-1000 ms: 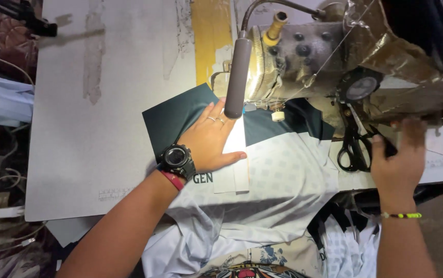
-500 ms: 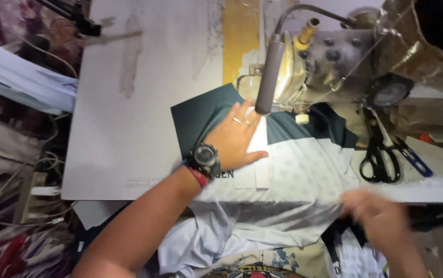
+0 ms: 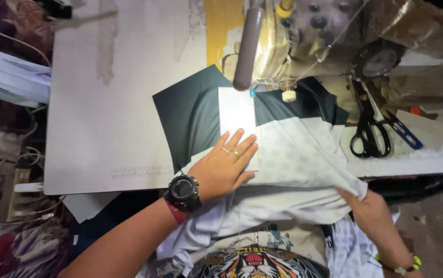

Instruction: Applying labels or patches to fabric pieces using an industrial machine in a factory setting.

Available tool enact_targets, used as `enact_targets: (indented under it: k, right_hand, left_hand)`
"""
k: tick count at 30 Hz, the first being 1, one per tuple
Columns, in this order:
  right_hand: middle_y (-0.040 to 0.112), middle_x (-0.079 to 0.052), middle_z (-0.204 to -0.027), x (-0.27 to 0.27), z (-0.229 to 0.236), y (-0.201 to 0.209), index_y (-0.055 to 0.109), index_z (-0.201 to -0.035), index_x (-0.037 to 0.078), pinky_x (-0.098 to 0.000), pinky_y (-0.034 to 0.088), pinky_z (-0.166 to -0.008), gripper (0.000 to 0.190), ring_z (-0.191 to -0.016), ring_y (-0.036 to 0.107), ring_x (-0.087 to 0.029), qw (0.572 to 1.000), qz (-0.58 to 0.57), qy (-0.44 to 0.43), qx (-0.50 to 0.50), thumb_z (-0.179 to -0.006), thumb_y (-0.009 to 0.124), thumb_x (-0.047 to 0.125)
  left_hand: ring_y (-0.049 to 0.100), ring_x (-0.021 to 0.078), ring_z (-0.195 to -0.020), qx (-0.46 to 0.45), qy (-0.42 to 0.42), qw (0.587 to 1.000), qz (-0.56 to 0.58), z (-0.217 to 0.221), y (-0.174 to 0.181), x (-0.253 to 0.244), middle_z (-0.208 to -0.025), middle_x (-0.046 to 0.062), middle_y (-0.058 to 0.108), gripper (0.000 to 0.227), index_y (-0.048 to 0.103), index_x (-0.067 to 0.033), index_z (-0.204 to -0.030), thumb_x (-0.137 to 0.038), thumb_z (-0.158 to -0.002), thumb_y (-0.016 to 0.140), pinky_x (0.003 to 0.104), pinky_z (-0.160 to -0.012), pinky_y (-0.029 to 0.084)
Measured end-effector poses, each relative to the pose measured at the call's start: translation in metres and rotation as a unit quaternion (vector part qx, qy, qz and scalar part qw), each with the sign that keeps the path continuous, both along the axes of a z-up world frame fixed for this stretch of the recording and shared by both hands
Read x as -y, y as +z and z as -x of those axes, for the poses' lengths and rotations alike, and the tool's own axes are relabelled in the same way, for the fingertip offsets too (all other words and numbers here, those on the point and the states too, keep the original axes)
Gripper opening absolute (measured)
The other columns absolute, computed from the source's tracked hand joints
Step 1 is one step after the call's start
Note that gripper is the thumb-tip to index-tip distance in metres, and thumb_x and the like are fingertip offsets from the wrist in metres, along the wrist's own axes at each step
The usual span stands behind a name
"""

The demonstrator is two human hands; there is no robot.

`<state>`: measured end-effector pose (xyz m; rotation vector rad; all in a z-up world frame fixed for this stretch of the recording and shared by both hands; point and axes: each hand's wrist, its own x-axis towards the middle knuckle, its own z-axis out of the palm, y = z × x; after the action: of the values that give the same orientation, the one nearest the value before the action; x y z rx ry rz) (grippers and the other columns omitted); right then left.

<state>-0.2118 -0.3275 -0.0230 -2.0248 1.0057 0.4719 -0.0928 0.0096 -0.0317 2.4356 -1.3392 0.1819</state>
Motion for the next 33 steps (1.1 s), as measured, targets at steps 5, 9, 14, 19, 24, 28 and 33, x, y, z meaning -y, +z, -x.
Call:
enact_targets:
  k: [5,9,14,19,24,28,33]
  right_hand:
    - [0.064,-0.007,-0.144,-0.039,-0.033,0.094,0.05,-0.147,0.022,-0.0475,0.059,-0.105,0.067,-0.127,0.069,-0.028,0.862,0.209,0.321,-0.333,-0.098,0.04,0.067]
    - [0.077,-0.004,-0.099,-0.075,-0.045,0.063,0.07,-0.118,0.017,-0.0323,0.056,-0.074,0.025,-0.079,0.067,-0.021,0.935,0.085,0.317,0.135,-0.098,0.058,0.025]
    - [0.062,-0.017,-0.136,-0.087,-0.105,-0.015,0.064,-0.124,0.004,-0.0394,0.05,-0.107,0.027,-0.129,0.06,-0.033,0.691,0.194,0.438,0.542,-0.101,0.063,0.019]
    - [0.057,-0.013,-0.146,-0.075,-0.115,-0.015,0.059,-0.139,0.011,-0.0457,0.04,-0.114,0.046,-0.141,0.05,-0.033,0.664,0.274,0.512,0.472,-0.103,0.054,0.038]
    - [0.062,-0.006,-0.144,-0.087,-0.098,-0.002,0.062,-0.14,0.016,-0.0462,0.042,-0.111,0.041,-0.137,0.054,-0.033,0.59,0.211,0.574,0.527,-0.102,0.053,0.027]
    - [0.061,0.0,-0.146,-0.083,-0.094,-0.002,0.063,-0.139,0.021,-0.0503,0.037,-0.114,0.041,-0.14,0.051,-0.034,0.565,0.199,0.594,0.536,-0.105,0.05,0.037]
    - [0.065,0.003,-0.138,-0.081,-0.1,-0.003,0.067,-0.13,0.025,-0.0561,0.032,-0.113,0.035,-0.136,0.053,-0.034,0.583,0.173,0.6,0.52,-0.103,0.051,0.041]
  left_hand:
    - [0.051,0.0447,-0.129,0.034,-0.027,0.999,0.026,0.004,0.008,-0.006,-0.135,0.022,0.056,0.048,0.056,0.0027,-0.134,-0.033,-0.102,0.058,0.062,-0.109,0.041]
    - [0.054,0.0409,-0.123,0.064,-0.025,0.996,0.054,0.002,-0.012,-0.002,-0.121,0.017,0.056,0.043,0.055,-0.0011,-0.133,-0.031,-0.102,0.057,0.062,-0.107,0.041]
    - [0.055,0.0416,-0.128,0.115,-0.011,0.991,0.07,0.002,-0.026,-0.001,-0.124,0.017,0.058,0.051,0.056,-0.0024,-0.137,-0.038,-0.1,0.057,0.061,-0.111,0.039]
    - [0.057,0.0426,-0.126,0.092,-0.033,0.992,0.074,0.003,-0.024,-0.005,-0.12,0.018,0.059,0.043,0.058,-0.003,-0.129,-0.036,-0.102,0.056,0.06,-0.111,0.04]
    - [0.056,0.0428,-0.126,0.066,-0.046,0.994,0.07,-0.002,-0.017,-0.009,-0.122,0.018,0.06,0.045,0.057,-0.0029,-0.133,-0.036,-0.102,0.056,0.06,-0.111,0.039]
    - [0.055,0.0446,-0.129,-0.104,-0.059,0.987,0.109,-0.02,-0.005,-0.021,-0.127,0.023,0.058,0.062,0.057,0.0016,-0.128,-0.05,-0.094,0.062,0.055,-0.112,0.041]
    - [0.044,0.0415,-0.139,-0.051,0.053,0.997,0.007,-0.049,0.002,-0.002,-0.141,0.022,0.051,0.063,0.049,-0.0006,-0.14,-0.049,-0.099,0.053,0.051,-0.118,0.031]
